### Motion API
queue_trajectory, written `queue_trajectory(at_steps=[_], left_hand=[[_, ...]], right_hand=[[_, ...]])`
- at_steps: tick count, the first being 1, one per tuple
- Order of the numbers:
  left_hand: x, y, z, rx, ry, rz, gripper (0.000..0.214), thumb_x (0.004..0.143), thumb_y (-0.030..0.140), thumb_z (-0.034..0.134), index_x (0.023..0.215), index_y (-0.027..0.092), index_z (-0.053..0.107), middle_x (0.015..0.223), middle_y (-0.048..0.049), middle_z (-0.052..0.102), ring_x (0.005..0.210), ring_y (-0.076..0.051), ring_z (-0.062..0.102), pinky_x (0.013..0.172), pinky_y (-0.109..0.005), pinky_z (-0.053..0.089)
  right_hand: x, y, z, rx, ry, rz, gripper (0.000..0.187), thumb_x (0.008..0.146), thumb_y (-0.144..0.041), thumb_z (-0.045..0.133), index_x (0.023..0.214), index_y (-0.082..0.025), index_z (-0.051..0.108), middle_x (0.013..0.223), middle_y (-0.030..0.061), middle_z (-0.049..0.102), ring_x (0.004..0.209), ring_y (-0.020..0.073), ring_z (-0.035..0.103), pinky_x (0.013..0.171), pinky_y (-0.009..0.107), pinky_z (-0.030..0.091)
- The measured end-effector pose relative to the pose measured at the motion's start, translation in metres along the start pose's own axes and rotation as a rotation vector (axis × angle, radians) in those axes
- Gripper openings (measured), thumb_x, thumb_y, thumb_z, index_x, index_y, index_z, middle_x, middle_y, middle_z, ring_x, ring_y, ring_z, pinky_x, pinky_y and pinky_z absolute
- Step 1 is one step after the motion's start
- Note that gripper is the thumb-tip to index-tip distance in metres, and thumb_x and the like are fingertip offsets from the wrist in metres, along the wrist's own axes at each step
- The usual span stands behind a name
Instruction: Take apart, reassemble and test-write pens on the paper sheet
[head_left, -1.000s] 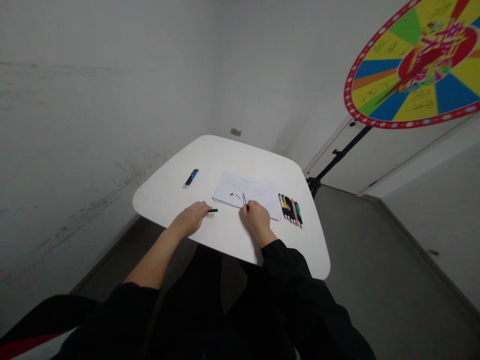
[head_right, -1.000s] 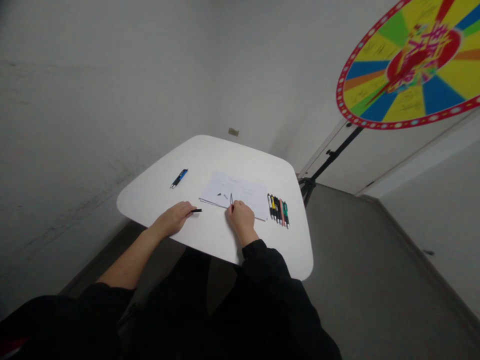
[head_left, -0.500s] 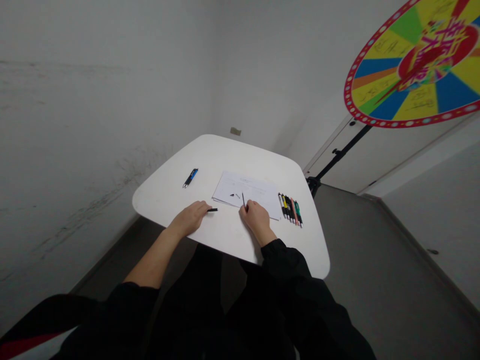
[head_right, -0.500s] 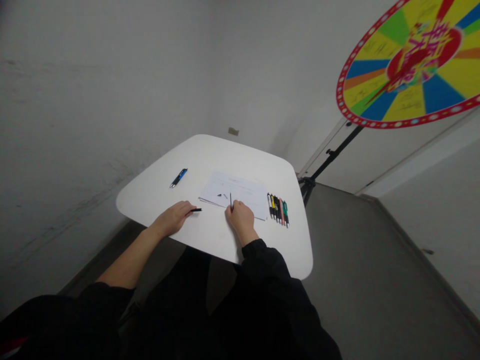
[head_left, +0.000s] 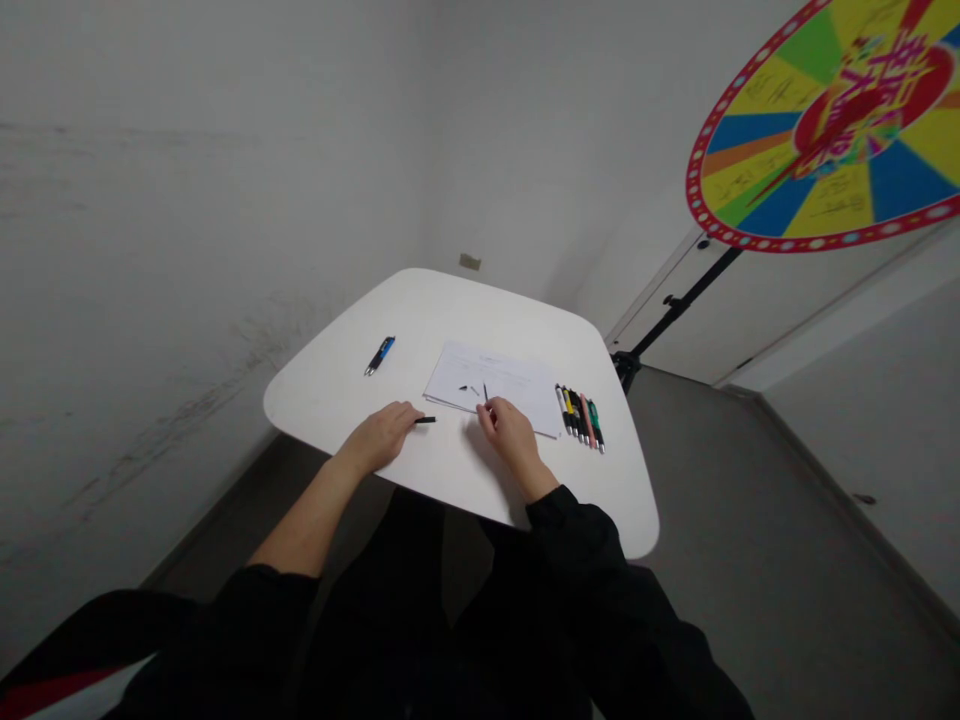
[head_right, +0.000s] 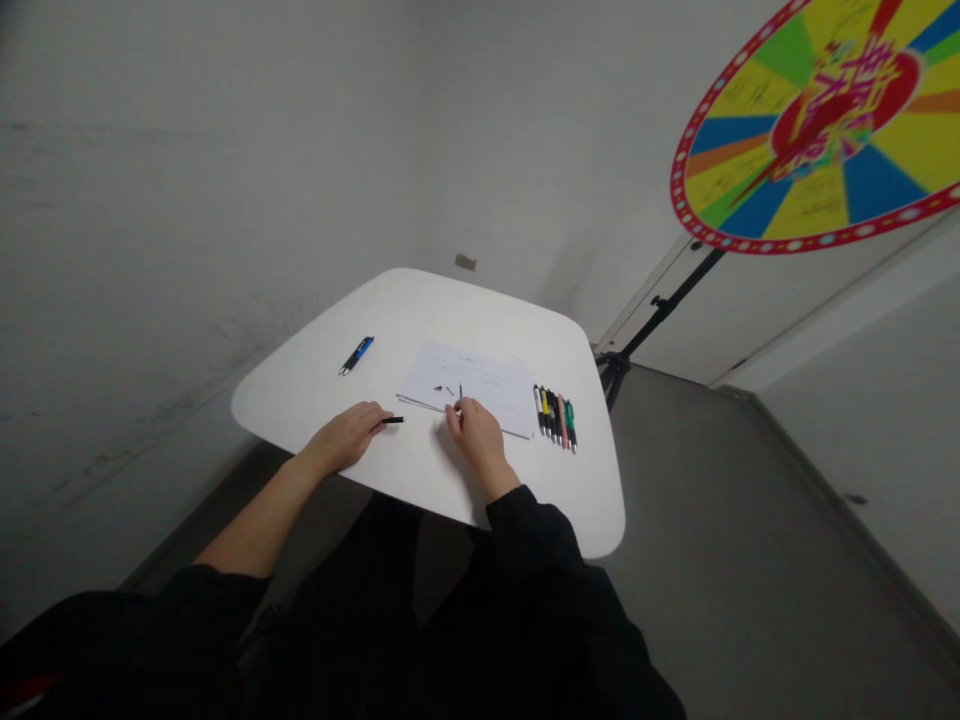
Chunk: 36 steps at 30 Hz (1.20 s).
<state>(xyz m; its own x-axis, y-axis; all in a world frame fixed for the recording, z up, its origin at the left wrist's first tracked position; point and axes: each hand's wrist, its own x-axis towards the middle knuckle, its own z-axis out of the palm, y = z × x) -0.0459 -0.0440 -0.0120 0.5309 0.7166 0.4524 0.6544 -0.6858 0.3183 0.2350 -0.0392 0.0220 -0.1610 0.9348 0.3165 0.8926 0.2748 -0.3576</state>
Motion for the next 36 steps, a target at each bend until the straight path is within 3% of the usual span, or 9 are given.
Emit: queue_trajectory(at_steps=[4, 8, 12, 17, 24, 28, 36], left_hand=[[0.001, 0.007, -0.006, -0.004, -0.016, 0.022, 0.031, 0.100, 0.011, 0.045, 0.122, 0.019, 0.066, 0.106, -0.0092, 0.069, 0.099, -0.023, 0.062, 0.091, -0.039, 0.052], [0.002, 0.011, -0.010, -0.002, -0.035, 0.056, 0.030, 0.101, 0.015, 0.048, 0.124, 0.021, 0.065, 0.107, -0.0083, 0.070, 0.099, -0.023, 0.063, 0.090, -0.037, 0.052], [0.001, 0.011, -0.011, -0.028, -0.026, 0.060, 0.026, 0.103, 0.019, 0.050, 0.123, 0.022, 0.066, 0.106, -0.0083, 0.072, 0.099, -0.023, 0.065, 0.090, -0.038, 0.053], [0.000, 0.008, -0.013, -0.150, 0.067, -0.025, 0.028, 0.100, 0.027, 0.058, 0.126, 0.022, 0.066, 0.110, -0.0086, 0.073, 0.100, -0.025, 0.067, 0.092, -0.041, 0.054], [0.011, 0.005, -0.012, -0.679, 0.316, -0.406, 0.042, 0.080, 0.039, 0.080, 0.116, 0.020, 0.071, 0.099, -0.0058, 0.072, 0.080, -0.020, 0.068, 0.077, -0.035, 0.057], [0.026, 0.014, -0.001, -0.960, 0.443, -0.520, 0.045, 0.073, 0.036, 0.084, 0.112, 0.019, 0.069, 0.091, -0.0034, 0.072, 0.079, -0.019, 0.068, 0.078, -0.035, 0.057], [0.054, 0.030, 0.010, -1.062, 0.517, -0.499, 0.031, 0.075, 0.037, 0.083, 0.098, 0.018, 0.072, 0.095, -0.0042, 0.072, 0.090, -0.018, 0.065, 0.085, -0.033, 0.053]], right_hand=[[-0.004, -0.014, 0.012, 0.200, -0.077, -0.242, 0.023, 0.100, -0.031, 0.063, 0.119, -0.019, 0.068, 0.096, 0.0058, 0.072, 0.080, 0.0175, 0.064, 0.080, 0.030, 0.049], [-0.008, -0.034, 0.028, 0.293, -0.117, -0.328, 0.021, 0.098, -0.028, 0.067, 0.118, -0.021, 0.070, 0.101, 0.0068, 0.073, 0.087, 0.0180, 0.065, 0.083, 0.031, 0.051], [-0.010, -0.042, 0.037, 0.332, -0.091, -0.281, 0.012, 0.097, -0.023, 0.066, 0.107, -0.021, 0.073, 0.100, 0.0076, 0.074, 0.095, 0.0205, 0.067, 0.088, 0.033, 0.051], [-0.012, -0.037, 0.036, 0.488, -0.058, -0.131, 0.012, 0.095, -0.023, 0.065, 0.102, -0.022, 0.075, 0.099, 0.0068, 0.076, 0.090, 0.0202, 0.068, 0.085, 0.033, 0.051], [-0.009, -0.030, 0.040, 0.774, -0.057, 0.121, 0.016, 0.091, -0.028, 0.062, 0.099, -0.021, 0.075, 0.080, 0.0015, 0.075, 0.076, 0.0191, 0.068, 0.078, 0.032, 0.051], [-0.009, -0.034, 0.038, 0.740, -0.053, 0.118, 0.017, 0.089, -0.026, 0.065, 0.101, -0.023, 0.075, 0.087, 0.0018, 0.077, 0.081, 0.0192, 0.068, 0.083, 0.033, 0.051], [-0.011, -0.037, 0.035, 0.608, -0.004, 0.087, 0.015, 0.085, -0.020, 0.072, 0.098, -0.021, 0.077, 0.095, 0.0054, 0.078, 0.085, 0.0198, 0.068, 0.083, 0.034, 0.051]])
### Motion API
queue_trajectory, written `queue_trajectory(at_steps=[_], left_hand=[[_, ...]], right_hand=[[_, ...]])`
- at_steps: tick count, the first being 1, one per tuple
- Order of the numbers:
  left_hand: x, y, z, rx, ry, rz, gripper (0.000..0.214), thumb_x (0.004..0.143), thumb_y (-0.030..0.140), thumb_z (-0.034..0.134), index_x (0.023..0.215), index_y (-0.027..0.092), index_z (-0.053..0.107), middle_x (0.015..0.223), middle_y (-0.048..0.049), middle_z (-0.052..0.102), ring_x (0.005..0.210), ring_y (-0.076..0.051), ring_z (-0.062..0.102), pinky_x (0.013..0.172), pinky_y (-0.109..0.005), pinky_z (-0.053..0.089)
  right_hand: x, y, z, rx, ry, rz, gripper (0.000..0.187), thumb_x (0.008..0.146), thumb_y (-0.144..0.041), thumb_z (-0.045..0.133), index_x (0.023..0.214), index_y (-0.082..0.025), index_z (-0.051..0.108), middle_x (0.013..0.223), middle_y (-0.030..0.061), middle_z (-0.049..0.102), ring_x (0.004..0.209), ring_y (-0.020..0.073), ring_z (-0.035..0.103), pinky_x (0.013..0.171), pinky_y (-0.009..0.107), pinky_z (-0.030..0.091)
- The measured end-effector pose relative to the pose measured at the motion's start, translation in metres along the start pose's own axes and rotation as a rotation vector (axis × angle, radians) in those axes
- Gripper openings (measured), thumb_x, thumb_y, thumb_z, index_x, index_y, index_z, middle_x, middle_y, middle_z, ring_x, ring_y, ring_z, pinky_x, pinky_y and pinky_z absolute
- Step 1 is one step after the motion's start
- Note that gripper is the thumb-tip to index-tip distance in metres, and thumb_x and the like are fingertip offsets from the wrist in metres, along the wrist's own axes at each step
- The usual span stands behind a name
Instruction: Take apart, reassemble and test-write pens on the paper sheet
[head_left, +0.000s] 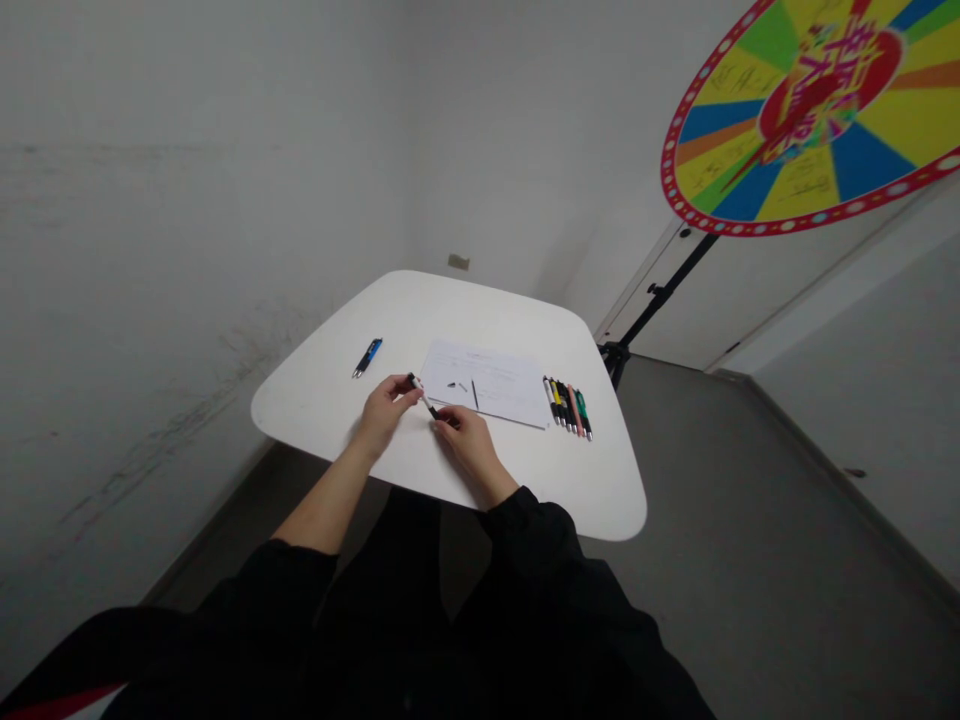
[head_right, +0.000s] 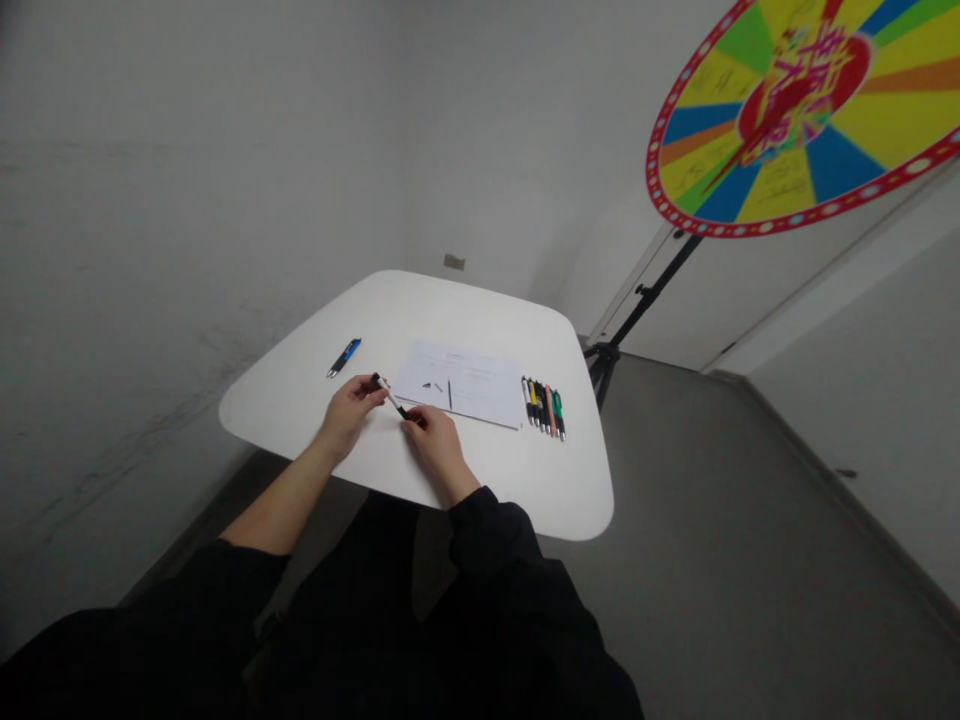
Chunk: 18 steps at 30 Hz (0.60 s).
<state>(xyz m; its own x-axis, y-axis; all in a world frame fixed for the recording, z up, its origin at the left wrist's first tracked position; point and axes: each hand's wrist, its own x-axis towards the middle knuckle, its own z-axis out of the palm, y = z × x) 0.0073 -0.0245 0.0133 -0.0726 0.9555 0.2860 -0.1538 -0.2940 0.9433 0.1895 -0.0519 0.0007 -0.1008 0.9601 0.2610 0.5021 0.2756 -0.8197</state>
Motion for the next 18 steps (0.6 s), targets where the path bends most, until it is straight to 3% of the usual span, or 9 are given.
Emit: queue_trajectory(at_steps=[12, 18], left_hand=[[0.0013, -0.0087, -0.0012, -0.117, 0.064, -0.138, 0.042, 0.068, 0.042, 0.086, 0.094, 0.019, 0.063, 0.096, -0.0018, 0.068, 0.093, -0.018, 0.066, 0.088, -0.035, 0.057], [-0.0013, -0.0074, -0.0070, -0.194, 0.038, -0.176, 0.042, 0.071, 0.036, 0.086, 0.099, 0.021, 0.059, 0.096, 0.0002, 0.066, 0.094, -0.016, 0.069, 0.094, -0.039, 0.059]], right_hand=[[0.0011, 0.0058, 0.0006, -0.017, 0.033, -0.039, 0.017, 0.086, -0.019, 0.071, 0.101, -0.022, 0.078, 0.098, 0.0058, 0.076, 0.082, 0.0188, 0.068, 0.084, 0.035, 0.054], [-0.0004, 0.0067, -0.0018, 0.004, 0.073, -0.027, 0.017, 0.087, -0.020, 0.070, 0.101, -0.022, 0.079, 0.101, 0.0072, 0.078, 0.095, 0.0224, 0.070, 0.092, 0.038, 0.053]])
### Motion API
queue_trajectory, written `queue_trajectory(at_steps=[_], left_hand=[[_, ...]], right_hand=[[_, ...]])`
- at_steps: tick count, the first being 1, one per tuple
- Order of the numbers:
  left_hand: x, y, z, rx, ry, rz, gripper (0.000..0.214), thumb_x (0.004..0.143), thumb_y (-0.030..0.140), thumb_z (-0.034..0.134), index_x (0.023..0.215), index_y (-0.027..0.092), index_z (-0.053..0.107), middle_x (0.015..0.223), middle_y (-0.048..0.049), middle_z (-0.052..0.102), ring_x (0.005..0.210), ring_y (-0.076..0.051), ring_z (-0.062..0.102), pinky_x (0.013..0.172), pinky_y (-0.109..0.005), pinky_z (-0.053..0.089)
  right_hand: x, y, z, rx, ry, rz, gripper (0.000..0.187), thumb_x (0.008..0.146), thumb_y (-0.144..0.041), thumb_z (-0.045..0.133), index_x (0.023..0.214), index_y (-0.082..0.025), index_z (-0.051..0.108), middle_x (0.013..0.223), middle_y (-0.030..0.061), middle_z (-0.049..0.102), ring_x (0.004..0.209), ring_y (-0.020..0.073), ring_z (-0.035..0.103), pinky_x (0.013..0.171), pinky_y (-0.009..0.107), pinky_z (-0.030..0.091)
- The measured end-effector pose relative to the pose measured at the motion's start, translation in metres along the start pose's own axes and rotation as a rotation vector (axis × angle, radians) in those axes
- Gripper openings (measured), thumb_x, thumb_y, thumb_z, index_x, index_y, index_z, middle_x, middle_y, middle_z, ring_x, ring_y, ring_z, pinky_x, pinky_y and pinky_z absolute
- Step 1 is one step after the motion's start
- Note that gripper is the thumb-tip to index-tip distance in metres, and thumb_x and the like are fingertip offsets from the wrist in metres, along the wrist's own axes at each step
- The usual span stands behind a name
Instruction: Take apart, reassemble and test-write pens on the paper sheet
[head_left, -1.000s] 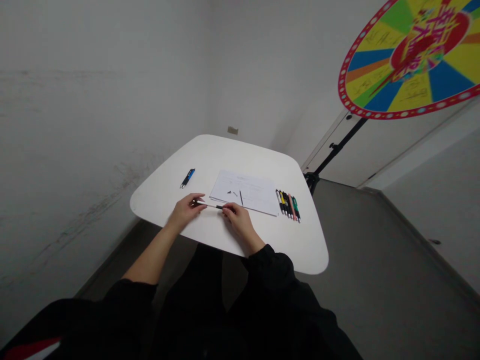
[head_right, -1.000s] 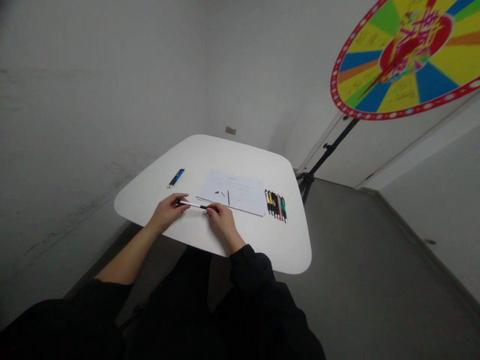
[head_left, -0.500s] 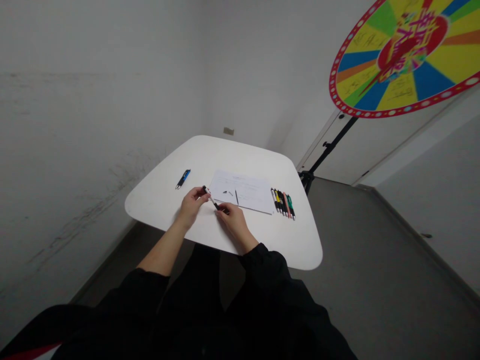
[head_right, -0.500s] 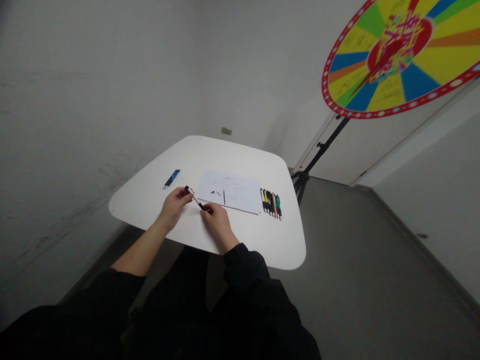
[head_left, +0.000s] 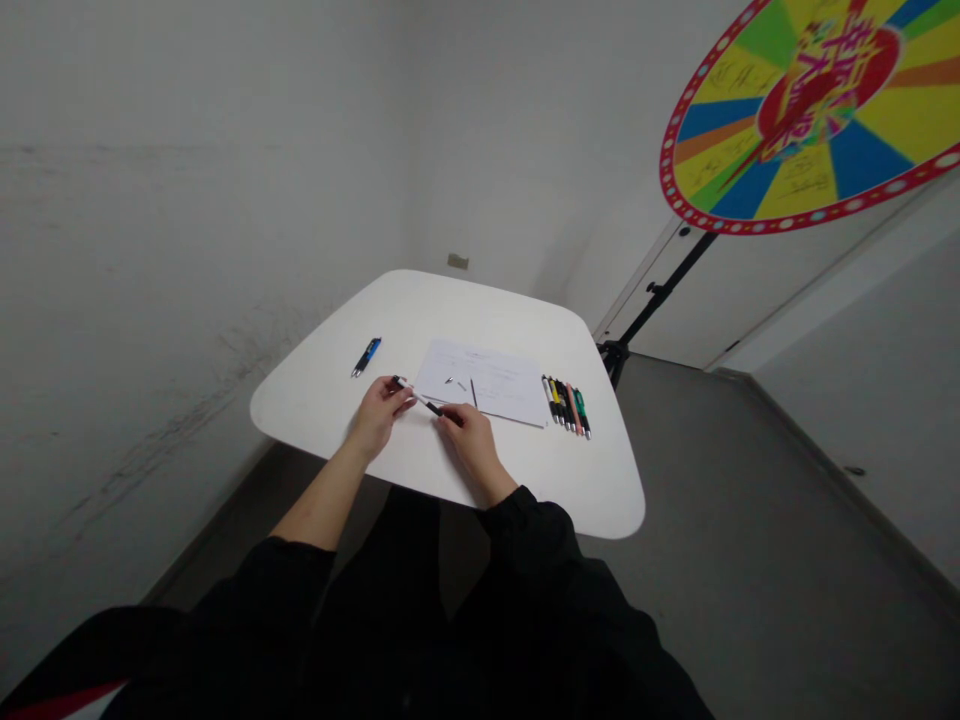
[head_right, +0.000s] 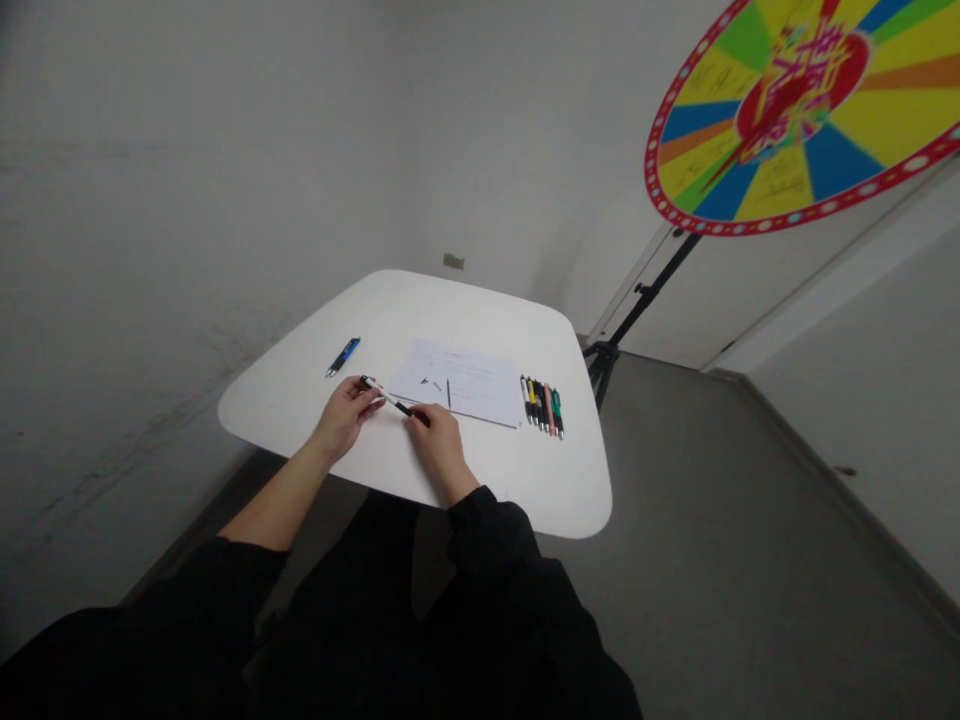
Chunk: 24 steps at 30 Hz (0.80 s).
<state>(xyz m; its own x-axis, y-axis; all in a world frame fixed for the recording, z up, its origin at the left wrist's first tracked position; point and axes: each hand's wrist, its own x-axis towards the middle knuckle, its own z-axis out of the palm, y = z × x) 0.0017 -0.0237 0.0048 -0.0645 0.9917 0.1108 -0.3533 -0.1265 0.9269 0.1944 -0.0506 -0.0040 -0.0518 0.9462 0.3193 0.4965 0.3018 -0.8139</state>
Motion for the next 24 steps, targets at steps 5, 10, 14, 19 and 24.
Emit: queue_trajectory(at_steps=[5, 10, 14, 19, 24], left_hand=[[-0.001, -0.001, -0.009, 0.069, -0.012, 0.005, 0.048, 0.073, 0.030, 0.084, 0.113, 0.021, 0.060, 0.101, -0.0022, 0.069, 0.095, -0.018, 0.072, 0.095, -0.041, 0.060], [0.000, -0.001, -0.020, 0.115, -0.002, -0.046, 0.042, 0.070, 0.031, 0.087, 0.103, 0.016, 0.067, 0.095, -0.0059, 0.073, 0.090, -0.020, 0.075, 0.094, -0.040, 0.061], [-0.002, -0.001, -0.024, 0.103, -0.012, -0.058, 0.039, 0.072, 0.033, 0.088, 0.100, 0.015, 0.068, 0.094, -0.0077, 0.075, 0.092, -0.022, 0.077, 0.092, -0.039, 0.062], [-0.003, -0.001, -0.025, 0.099, -0.016, -0.053, 0.039, 0.071, 0.032, 0.089, 0.098, 0.015, 0.069, 0.094, -0.0085, 0.076, 0.093, -0.023, 0.077, 0.093, -0.040, 0.062], [-0.003, 0.000, -0.026, 0.070, -0.010, -0.060, 0.040, 0.068, 0.032, 0.091, 0.097, 0.015, 0.070, 0.093, -0.0075, 0.077, 0.092, -0.022, 0.077, 0.094, -0.039, 0.061]], right_hand=[[-0.001, 0.003, -0.001, 0.084, 0.084, 0.063, 0.018, 0.085, -0.021, 0.070, 0.102, -0.021, 0.076, 0.103, 0.0081, 0.078, 0.096, 0.0229, 0.071, 0.094, 0.039, 0.054], [0.000, 0.005, -0.001, 0.147, 0.139, 0.072, 0.023, 0.086, -0.022, 0.067, 0.108, -0.022, 0.074, 0.105, 0.0079, 0.079, 0.099, 0.0228, 0.073, 0.097, 0.040, 0.055], [-0.001, 0.006, -0.006, 0.151, 0.170, 0.091, 0.026, 0.087, -0.027, 0.067, 0.112, -0.022, 0.072, 0.103, 0.0075, 0.080, 0.098, 0.0228, 0.073, 0.096, 0.041, 0.056], [-0.006, 0.004, -0.015, 0.103, 0.181, 0.097, 0.018, 0.086, -0.029, 0.067, 0.099, -0.020, 0.076, 0.102, 0.0089, 0.079, 0.096, 0.0241, 0.072, 0.094, 0.042, 0.055], [-0.014, 0.004, -0.024, 0.100, 0.181, 0.083, 0.018, 0.087, -0.031, 0.066, 0.096, -0.021, 0.077, 0.100, 0.0090, 0.079, 0.095, 0.0245, 0.072, 0.093, 0.042, 0.055]])
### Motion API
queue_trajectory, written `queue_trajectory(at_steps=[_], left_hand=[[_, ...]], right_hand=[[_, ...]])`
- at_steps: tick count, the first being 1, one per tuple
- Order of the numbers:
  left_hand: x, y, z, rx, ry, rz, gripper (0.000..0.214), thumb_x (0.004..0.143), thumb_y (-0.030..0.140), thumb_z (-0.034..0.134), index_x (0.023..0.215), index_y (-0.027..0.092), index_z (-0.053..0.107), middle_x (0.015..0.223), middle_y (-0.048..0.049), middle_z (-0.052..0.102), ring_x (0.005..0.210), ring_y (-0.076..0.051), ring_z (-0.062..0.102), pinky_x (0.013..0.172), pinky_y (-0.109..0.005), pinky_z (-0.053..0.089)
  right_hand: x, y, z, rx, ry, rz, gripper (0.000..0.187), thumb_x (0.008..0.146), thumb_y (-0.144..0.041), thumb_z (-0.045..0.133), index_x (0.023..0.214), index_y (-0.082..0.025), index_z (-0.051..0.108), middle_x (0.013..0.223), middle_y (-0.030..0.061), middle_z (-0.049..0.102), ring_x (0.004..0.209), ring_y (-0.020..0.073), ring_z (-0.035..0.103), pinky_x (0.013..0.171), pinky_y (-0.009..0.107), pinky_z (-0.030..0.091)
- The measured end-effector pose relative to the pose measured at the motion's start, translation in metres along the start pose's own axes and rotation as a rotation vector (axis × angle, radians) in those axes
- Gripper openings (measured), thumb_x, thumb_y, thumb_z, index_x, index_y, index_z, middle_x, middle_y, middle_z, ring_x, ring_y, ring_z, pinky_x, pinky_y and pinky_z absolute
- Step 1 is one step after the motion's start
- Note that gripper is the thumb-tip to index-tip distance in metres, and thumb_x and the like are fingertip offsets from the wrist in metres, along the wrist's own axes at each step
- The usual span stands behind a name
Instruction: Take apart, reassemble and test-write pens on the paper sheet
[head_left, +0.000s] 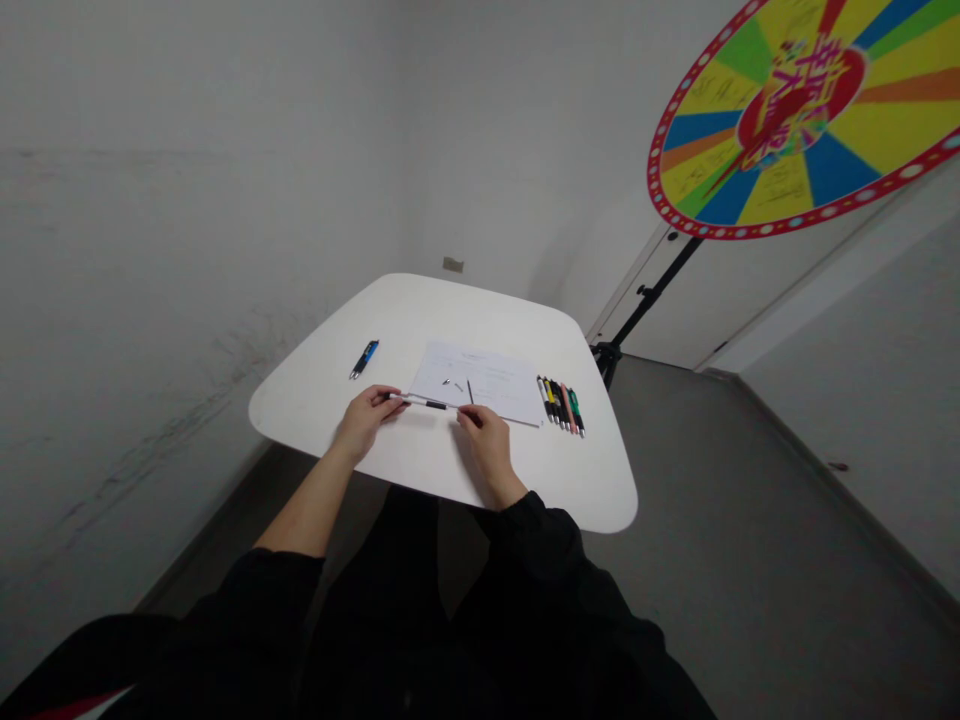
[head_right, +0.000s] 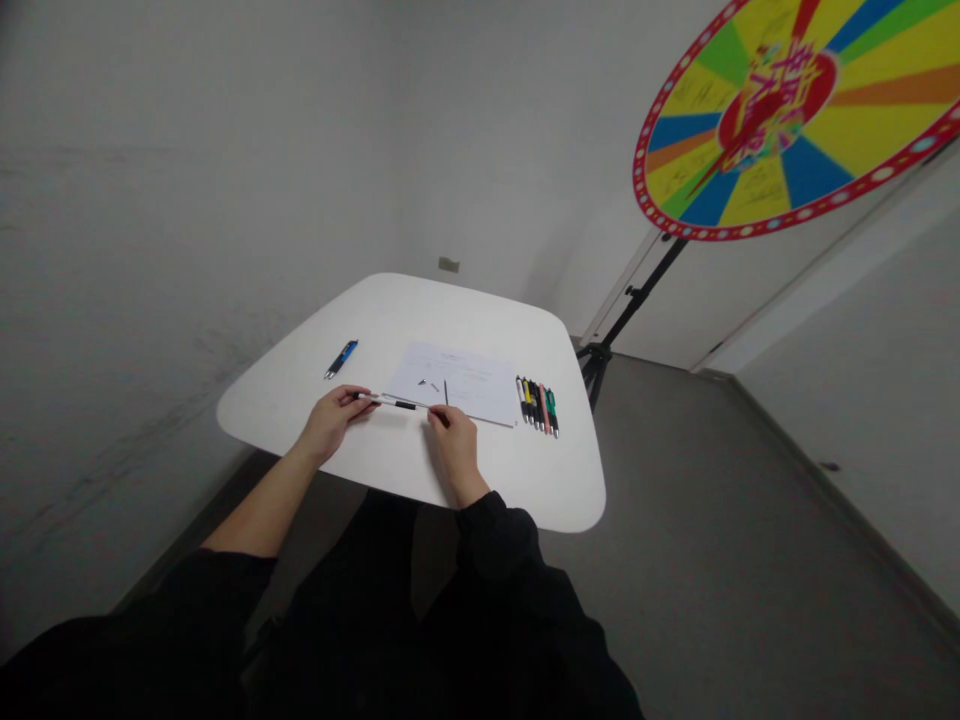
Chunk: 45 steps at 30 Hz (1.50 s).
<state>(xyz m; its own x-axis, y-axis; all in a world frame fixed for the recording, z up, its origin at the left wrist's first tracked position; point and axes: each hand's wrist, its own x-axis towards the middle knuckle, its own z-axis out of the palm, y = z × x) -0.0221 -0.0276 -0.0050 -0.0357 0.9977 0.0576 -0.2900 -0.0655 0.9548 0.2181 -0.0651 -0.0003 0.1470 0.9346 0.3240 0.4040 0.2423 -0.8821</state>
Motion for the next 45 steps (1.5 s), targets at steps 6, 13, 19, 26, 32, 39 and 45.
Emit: queue_trajectory(at_steps=[6, 13, 19, 26, 32, 39, 45], left_hand=[[-0.001, 0.001, 0.000, 0.011, 0.012, 0.025, 0.041, 0.069, 0.034, 0.091, 0.097, 0.015, 0.069, 0.093, -0.0079, 0.076, 0.092, -0.022, 0.077, 0.092, -0.040, 0.062], [-0.002, 0.001, 0.001, 0.024, -0.014, 0.018, 0.039, 0.068, 0.033, 0.091, 0.096, 0.015, 0.071, 0.096, -0.0090, 0.077, 0.092, -0.022, 0.076, 0.091, -0.039, 0.062], [-0.002, 0.001, 0.001, 0.022, -0.018, 0.013, 0.037, 0.069, 0.032, 0.090, 0.096, 0.016, 0.071, 0.095, -0.0083, 0.077, 0.092, -0.022, 0.076, 0.092, -0.040, 0.062], [-0.002, 0.000, 0.001, 0.038, -0.024, 0.009, 0.037, 0.069, 0.032, 0.090, 0.096, 0.015, 0.071, 0.095, -0.0087, 0.077, 0.092, -0.022, 0.076, 0.092, -0.039, 0.062], [-0.002, -0.001, 0.002, 0.054, -0.030, 0.013, 0.044, 0.066, 0.038, 0.092, 0.097, 0.016, 0.070, 0.096, -0.0076, 0.077, 0.093, -0.022, 0.076, 0.094, -0.039, 0.061], [-0.004, 0.002, 0.002, 0.078, -0.043, 0.012, 0.045, 0.066, 0.042, 0.092, 0.097, 0.017, 0.071, 0.097, -0.0077, 0.078, 0.092, -0.022, 0.076, 0.096, -0.042, 0.061], [-0.005, 0.004, 0.003, 0.059, -0.048, 0.005, 0.046, 0.064, 0.042, 0.093, 0.097, 0.016, 0.072, 0.097, -0.0075, 0.079, 0.090, -0.021, 0.076, 0.097, -0.041, 0.060]], right_hand=[[0.008, 0.011, -0.012, 0.298, 0.149, 0.141, 0.029, 0.081, -0.043, 0.075, 0.097, -0.019, 0.077, 0.091, 0.0071, 0.078, 0.084, 0.0214, 0.071, 0.086, 0.039, 0.058], [0.021, 0.022, -0.022, 0.768, 0.367, 0.297, 0.034, 0.074, -0.041, 0.085, 0.098, -0.020, 0.073, 0.096, 0.0075, 0.076, 0.082, 0.0165, 0.071, 0.070, 0.029, 0.062], [0.021, 0.026, -0.027, 0.778, 0.373, 0.283, 0.036, 0.078, -0.043, 0.083, 0.103, -0.021, 0.071, 0.096, 0.0055, 0.075, 0.078, 0.0145, 0.069, 0.064, 0.026, 0.061], [0.028, 0.026, -0.029, 0.781, 0.373, 0.279, 0.038, 0.074, -0.044, 0.084, 0.102, -0.020, 0.073, 0.096, 0.0061, 0.075, 0.077, 0.0145, 0.066, 0.067, 0.028, 0.058], [0.051, 0.024, -0.042, 0.190, 0.253, 0.112, 0.032, 0.079, -0.046, 0.075, 0.095, -0.018, 0.079, 0.095, 0.0088, 0.077, 0.093, 0.0238, 0.067, 0.087, 0.039, 0.052], [0.061, 0.021, -0.035, -0.532, 0.168, -0.065, 0.026, 0.094, -0.029, 0.061, 0.092, -0.017, 0.084, 0.091, 0.0124, 0.077, 0.093, 0.0278, 0.060, 0.098, 0.043, 0.040], [0.061, 0.022, -0.020, -0.680, 0.096, 0.011, 0.029, 0.095, -0.026, 0.058, 0.090, -0.019, 0.085, 0.095, 0.0141, 0.077, 0.097, 0.0291, 0.056, 0.089, 0.039, 0.040]])
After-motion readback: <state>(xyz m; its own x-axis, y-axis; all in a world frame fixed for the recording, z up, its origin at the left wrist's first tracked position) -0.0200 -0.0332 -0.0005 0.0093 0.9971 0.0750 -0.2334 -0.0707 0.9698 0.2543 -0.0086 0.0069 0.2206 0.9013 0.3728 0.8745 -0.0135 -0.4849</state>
